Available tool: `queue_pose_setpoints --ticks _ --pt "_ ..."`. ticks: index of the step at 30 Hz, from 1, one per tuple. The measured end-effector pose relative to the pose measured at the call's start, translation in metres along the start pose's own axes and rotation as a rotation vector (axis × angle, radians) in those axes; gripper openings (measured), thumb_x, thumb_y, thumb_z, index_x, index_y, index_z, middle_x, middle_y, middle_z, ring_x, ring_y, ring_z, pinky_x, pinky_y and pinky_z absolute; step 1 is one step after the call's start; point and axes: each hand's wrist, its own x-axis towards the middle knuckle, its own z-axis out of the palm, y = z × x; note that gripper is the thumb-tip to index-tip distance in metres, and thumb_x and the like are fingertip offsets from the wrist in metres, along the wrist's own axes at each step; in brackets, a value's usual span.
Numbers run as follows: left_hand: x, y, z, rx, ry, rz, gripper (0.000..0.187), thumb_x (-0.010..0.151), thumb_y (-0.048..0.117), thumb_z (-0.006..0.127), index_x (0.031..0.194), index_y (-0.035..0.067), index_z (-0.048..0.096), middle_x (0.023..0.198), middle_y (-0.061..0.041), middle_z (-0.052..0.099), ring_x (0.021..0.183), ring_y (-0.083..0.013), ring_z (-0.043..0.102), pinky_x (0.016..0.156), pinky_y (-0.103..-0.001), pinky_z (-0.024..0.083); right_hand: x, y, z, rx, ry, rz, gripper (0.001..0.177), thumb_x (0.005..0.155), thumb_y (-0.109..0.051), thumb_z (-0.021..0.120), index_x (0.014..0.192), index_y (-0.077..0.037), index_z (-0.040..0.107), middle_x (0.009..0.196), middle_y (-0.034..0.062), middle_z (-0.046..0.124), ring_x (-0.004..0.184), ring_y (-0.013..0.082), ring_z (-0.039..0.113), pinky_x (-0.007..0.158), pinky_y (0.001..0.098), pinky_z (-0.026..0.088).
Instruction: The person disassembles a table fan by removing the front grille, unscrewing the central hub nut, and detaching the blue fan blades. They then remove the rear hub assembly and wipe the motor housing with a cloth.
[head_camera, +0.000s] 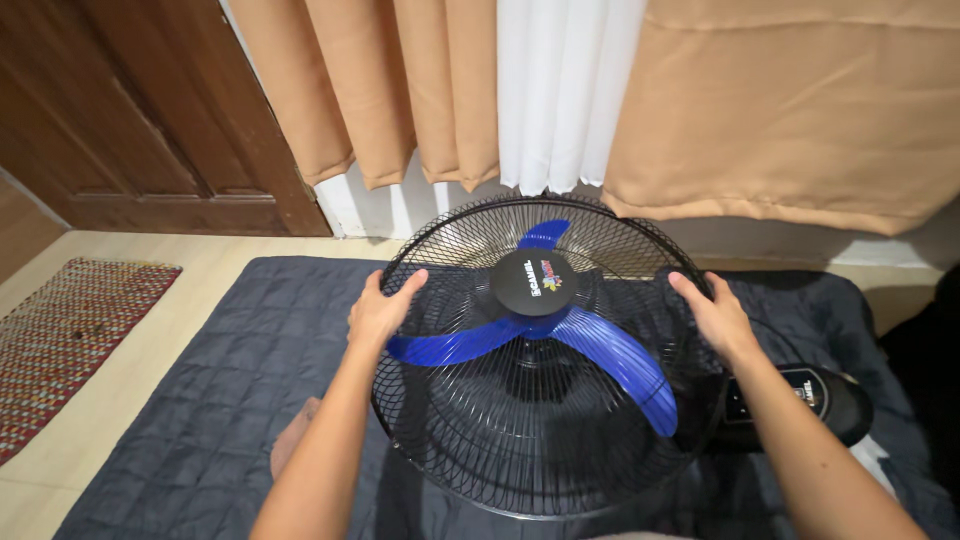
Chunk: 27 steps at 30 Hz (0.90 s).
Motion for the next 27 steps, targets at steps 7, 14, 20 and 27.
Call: queue_pose_setpoints --ticks 7,14,20,27 --pt "-0.033 -0.013 -0.01 -0.018 0.051 0.045 0.108 0.068 0.08 0.067 0.157 0.024 0.042 0.147 -0.018 0.057 0.14 -0.0407 0.048 0.113 -0.056 0.036 -0.034 0.01 -0.004 -0.064 0.089 -0.108 0.097 0.081 -0.067 0.069 0.151 -0.002 0.051 0.115 0.0275 0.073 0.11 0.0343 0.069 0.101 0.0411 0.049" --pt "-0.055 -0.065 -0.007 -0.181 0.138 0.2 0.104 0.07 0.072 0.072 0.153 0.016 0.045 0.145 -0.022 0.056 0.135 -0.0422 0.052 0.112 -0.049 0.04 -0.092 0.017 -0.006 -0.018 0.201 -0.255 0.084 0.084 -0.053 0.075 0.15 -0.005 0.054 0.11 0.0198 0.06 0.096 0.03 0.061 0.089 0.0415 0.05" --pt "-0.06 -0.098 -0.002 -0.232 0.149 0.228 0.102 0.076 0.069 0.069 0.156 0.013 0.04 0.151 -0.024 0.049 0.137 -0.0428 0.048 0.115 -0.046 0.037 -0.129 0.02 -0.004 0.019 0.237 -0.386 0.084 0.084 -0.047 0.075 0.152 -0.006 0.049 0.123 0.0206 0.054 0.107 0.0295 0.059 0.096 0.0405 0.048" --pt "-0.039 -0.084 -0.015 -0.173 0.017 0.343 0.107 0.075 0.074 0.066 0.159 0.015 0.035 0.163 -0.019 0.036 0.151 -0.0367 0.035 0.121 -0.045 0.03 -0.146 0.024 -0.013 -0.092 0.18 -0.506 0.095 0.086 -0.046 0.075 0.161 -0.006 0.033 0.14 0.0267 0.046 0.129 0.043 0.047 0.111 0.0481 0.037"
